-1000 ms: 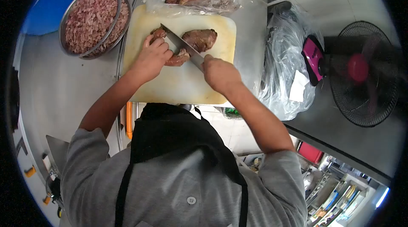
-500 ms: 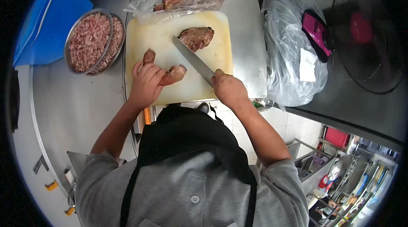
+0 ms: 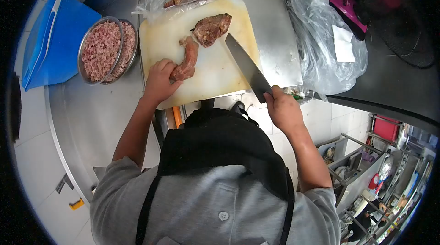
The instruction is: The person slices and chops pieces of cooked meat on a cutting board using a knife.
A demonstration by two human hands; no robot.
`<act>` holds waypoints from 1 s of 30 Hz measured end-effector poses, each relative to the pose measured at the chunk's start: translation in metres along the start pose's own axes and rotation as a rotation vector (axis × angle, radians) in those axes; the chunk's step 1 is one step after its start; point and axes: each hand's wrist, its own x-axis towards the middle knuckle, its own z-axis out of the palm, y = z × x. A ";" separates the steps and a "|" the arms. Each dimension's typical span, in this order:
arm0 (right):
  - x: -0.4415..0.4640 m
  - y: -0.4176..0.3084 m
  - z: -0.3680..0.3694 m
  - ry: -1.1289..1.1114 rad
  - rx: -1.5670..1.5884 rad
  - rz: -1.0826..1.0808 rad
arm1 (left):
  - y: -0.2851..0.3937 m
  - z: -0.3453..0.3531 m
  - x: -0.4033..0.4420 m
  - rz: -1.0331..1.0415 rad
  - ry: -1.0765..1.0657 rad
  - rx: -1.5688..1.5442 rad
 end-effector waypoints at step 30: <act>0.068 -0.107 0.057 -0.310 -0.108 -0.205 | 0.026 -0.008 -0.029 0.022 0.040 0.215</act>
